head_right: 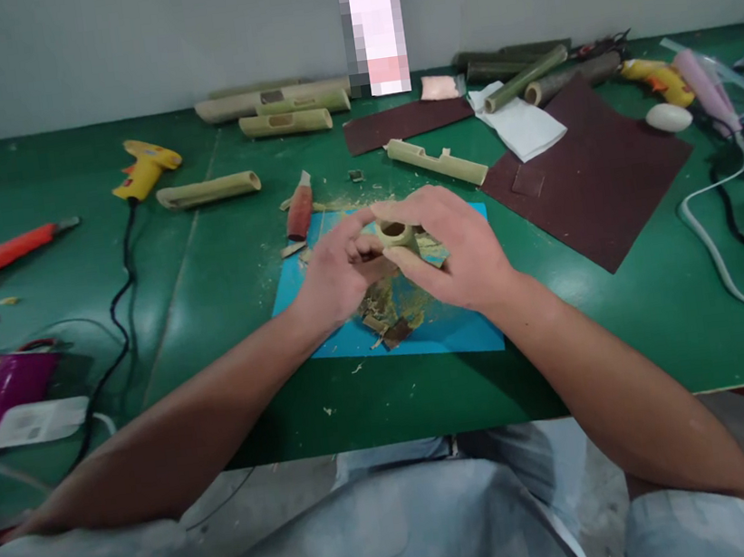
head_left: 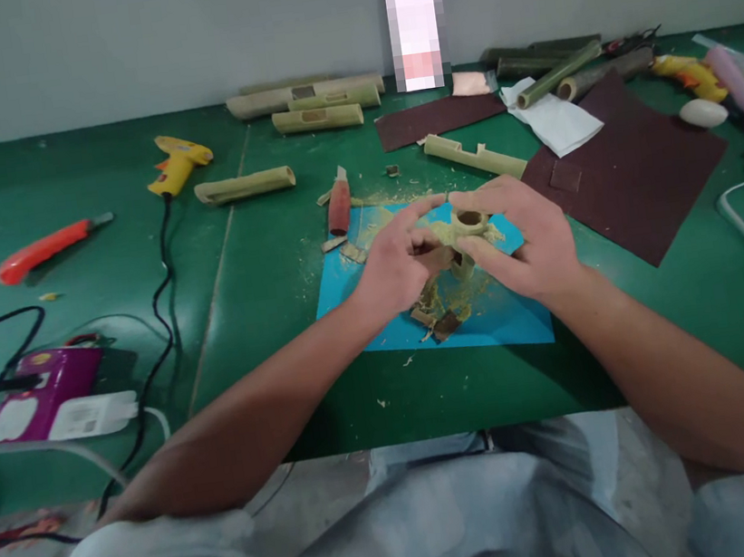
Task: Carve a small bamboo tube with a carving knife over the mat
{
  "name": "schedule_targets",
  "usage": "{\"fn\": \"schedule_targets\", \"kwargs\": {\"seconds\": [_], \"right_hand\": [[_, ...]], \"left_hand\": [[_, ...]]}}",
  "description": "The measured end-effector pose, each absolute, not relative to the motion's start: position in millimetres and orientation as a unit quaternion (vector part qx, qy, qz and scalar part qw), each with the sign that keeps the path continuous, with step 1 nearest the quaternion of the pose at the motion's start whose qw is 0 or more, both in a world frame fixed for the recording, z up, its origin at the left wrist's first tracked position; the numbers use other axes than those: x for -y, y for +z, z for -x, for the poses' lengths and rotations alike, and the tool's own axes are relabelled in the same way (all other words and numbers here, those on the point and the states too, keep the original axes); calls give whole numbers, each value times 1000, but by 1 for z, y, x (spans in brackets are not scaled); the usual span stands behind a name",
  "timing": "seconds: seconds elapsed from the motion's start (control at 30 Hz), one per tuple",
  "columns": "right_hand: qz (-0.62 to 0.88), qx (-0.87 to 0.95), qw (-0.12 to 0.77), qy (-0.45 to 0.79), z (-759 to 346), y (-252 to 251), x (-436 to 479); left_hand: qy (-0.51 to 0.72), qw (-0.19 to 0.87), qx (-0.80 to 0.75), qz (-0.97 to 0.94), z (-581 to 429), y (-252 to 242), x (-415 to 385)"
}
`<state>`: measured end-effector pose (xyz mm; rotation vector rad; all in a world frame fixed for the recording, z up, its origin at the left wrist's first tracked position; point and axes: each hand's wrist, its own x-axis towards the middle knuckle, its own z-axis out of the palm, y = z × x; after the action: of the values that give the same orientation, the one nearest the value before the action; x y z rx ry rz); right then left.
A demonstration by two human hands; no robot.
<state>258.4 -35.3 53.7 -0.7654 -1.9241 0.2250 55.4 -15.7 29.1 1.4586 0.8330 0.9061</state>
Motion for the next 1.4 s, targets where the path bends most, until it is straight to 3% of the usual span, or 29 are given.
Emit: {"fn": "schedule_targets", "kwargs": {"seconds": [1.4], "right_hand": [[266,804,527,75,-257,50,32]], "left_hand": [[363,563,-354,-653,-57,34,21]]}}
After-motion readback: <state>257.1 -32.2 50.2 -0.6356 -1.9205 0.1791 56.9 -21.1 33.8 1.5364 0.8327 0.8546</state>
